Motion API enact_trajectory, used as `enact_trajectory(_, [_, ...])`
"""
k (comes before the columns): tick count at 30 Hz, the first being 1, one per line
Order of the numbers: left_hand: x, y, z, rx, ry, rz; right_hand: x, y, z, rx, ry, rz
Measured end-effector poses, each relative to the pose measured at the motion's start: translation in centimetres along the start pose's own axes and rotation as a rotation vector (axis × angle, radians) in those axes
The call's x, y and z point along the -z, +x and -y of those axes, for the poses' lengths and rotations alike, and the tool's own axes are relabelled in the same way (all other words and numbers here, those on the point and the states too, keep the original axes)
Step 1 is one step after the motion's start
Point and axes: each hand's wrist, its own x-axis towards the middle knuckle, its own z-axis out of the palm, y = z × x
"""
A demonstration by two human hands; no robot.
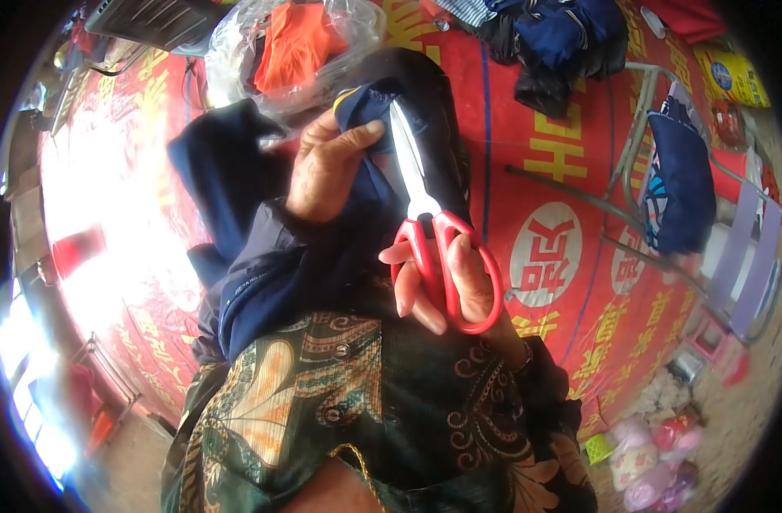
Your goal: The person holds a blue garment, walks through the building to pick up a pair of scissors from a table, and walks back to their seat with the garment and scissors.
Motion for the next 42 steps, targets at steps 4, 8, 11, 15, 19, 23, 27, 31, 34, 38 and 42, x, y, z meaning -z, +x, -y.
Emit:
enact_trajectory(4, [0.6, 0.1, -0.1, -0.014, -0.019, 0.019, 0.4, -0.4, 0.5, -0.028, -0.032, 0.031])
enact_trajectory(8, [1.3, 0.1, -0.8, -0.045, 0.182, -0.014, -0.2, -0.9, 0.9, -0.044, -0.087, -0.012])
enact_trajectory(11, [1.6, -0.2, -0.9, -0.043, 0.246, 0.006, -0.3, -1.3, 1.2, -0.045, -0.104, -0.004])
enact_trajectory(15, [1.7, -0.3, -1.9, -0.030, 0.323, -0.003, -0.5, -1.4, 1.0, -0.033, -0.128, -0.013])
enact_trajectory(19, [2.8, 0.1, -1.8, 0.028, 0.297, 0.038, -0.3, -1.5, 0.6, -0.054, -0.071, 0.028])
enact_trajectory(23, [3.2, 0.5, -1.8, 0.177, 0.061, 0.093, 0.5, -2.0, 0.4, -0.069, 0.021, 0.045])
enact_trajectory(27, [1.8, 0.5, -1.4, 0.222, -0.270, 0.103, 0.2, -1.0, 0.6, -0.107, 0.016, -0.004])
enact_trajectory(31, [1.3, 0.3, -1.7, 0.157, -0.221, 0.078, -1.3, -0.7, 0.0, -0.174, -0.061, -0.008])
enact_trajectory(34, [1.5, 0.2, -1.8, 0.098, -0.233, 0.088, -2.6, -0.9, 0.6, -0.244, -0.338, -0.103])
enact_trajectory(38, [2.4, 0.1, -2.5, 0.061, -0.280, 0.063, -4.0, -1.0, 1.0, -0.659, 0.077, -0.446])
enact_trajectory(42, [2.7, -0.7, -3.1, 0.037, -0.297, 0.070, -5.3, -2.0, 0.0, -0.329, -0.443, -0.156])
